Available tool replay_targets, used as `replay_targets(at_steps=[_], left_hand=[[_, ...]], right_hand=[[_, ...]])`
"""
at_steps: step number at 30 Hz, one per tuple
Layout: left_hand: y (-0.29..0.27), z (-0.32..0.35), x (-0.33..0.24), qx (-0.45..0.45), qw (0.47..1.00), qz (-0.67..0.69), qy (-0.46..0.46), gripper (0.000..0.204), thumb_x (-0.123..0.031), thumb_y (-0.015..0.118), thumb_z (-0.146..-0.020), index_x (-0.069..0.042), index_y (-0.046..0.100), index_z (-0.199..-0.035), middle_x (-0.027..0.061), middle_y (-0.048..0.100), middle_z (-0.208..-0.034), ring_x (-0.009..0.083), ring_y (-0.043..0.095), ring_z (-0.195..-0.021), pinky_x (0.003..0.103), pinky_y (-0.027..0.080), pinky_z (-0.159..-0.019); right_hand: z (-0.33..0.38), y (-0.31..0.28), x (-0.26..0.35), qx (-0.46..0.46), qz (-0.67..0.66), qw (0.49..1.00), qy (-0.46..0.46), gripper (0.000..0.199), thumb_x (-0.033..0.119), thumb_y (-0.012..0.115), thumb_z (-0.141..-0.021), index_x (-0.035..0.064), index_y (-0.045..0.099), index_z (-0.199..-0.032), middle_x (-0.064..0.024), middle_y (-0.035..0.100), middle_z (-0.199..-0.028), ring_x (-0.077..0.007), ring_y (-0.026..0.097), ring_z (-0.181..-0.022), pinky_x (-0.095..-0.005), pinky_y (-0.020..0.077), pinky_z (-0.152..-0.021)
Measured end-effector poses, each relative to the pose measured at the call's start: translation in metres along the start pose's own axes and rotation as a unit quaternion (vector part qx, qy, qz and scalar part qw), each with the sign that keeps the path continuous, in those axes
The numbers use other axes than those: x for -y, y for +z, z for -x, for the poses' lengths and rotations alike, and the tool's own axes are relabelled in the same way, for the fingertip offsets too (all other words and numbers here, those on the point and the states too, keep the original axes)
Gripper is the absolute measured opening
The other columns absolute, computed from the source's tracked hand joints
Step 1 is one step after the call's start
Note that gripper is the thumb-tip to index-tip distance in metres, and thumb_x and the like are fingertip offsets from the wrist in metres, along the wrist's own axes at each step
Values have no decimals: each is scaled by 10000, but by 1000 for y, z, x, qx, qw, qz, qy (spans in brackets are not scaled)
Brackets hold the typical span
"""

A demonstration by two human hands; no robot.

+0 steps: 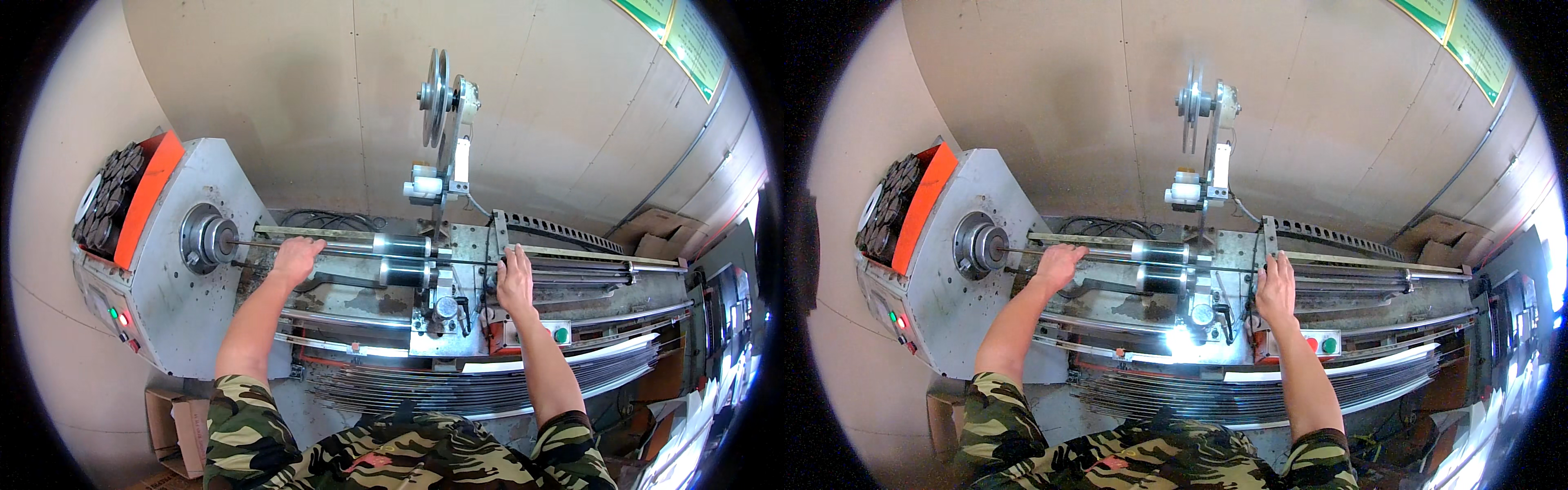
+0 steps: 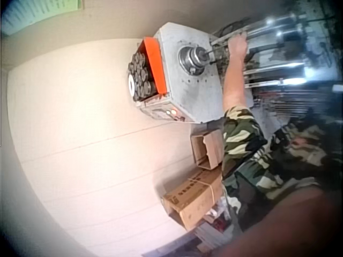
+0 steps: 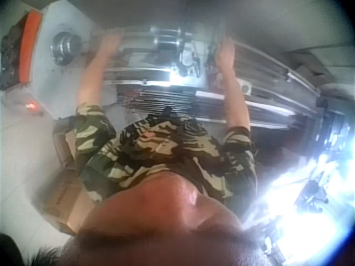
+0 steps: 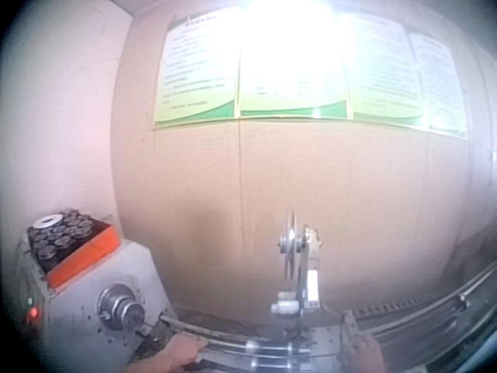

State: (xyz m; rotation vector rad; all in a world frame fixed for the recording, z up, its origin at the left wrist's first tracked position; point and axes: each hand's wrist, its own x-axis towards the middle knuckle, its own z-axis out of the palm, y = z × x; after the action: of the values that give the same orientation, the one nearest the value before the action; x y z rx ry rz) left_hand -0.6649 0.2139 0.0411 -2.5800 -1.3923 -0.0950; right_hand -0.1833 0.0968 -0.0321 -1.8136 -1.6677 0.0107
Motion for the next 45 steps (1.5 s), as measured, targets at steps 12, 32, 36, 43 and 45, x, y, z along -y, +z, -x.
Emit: replay_targets(at_steps=[12,32,36,43,45], left_hand=[[1,-8,-13,49,999,-12,-12,326,-66,513,-843,-139,647,-1131,125,673,-923,327,652,-943,464,519,-803],[18,-12,-10,37,999,4,15,307,-57,511,-855,-116,628,-1132,134,668,-916,343,653,-933,479,513,-795],[16,-13,-16,35,999,-4,28,278,-59,512,-851,-132,621,-1096,111,658,-882,325,659,-895,466,518,-759],[23,-18,-20,48,998,-8,37,282,-55,501,-857,-141,610,-1102,113,660,-888,331,663,-896,471,519,-757],[23,-22,-26,48,998,-4,38,273,-57,499,-863,-141,605,-1100,115,658,-888,332,663,-896,473,518,-754]], right_hand=[[-4,25,19,16,-8,1000,8,396,195,530,-975,-19,536,-1308,-305,487,-1402,-453,470,-1288,-498,372,-1099],[-9,51,70,24,-12,999,41,323,194,525,-966,11,580,-1227,-250,512,-1393,-407,473,-1298,-506,345,-1099],[-9,49,66,39,-4,998,50,340,201,518,-970,20,569,-1254,-240,498,-1415,-399,459,-1314,-503,318,-1124],[-13,46,59,71,18,995,72,357,225,503,-980,38,557,-1280,-241,473,-1441,-389,424,-1356,-494,279,-1164],[-13,45,54,72,21,994,74,361,230,506,-978,38,557,-1280,-243,470,-1441,-390,422,-1359,-494,276,-1167]])
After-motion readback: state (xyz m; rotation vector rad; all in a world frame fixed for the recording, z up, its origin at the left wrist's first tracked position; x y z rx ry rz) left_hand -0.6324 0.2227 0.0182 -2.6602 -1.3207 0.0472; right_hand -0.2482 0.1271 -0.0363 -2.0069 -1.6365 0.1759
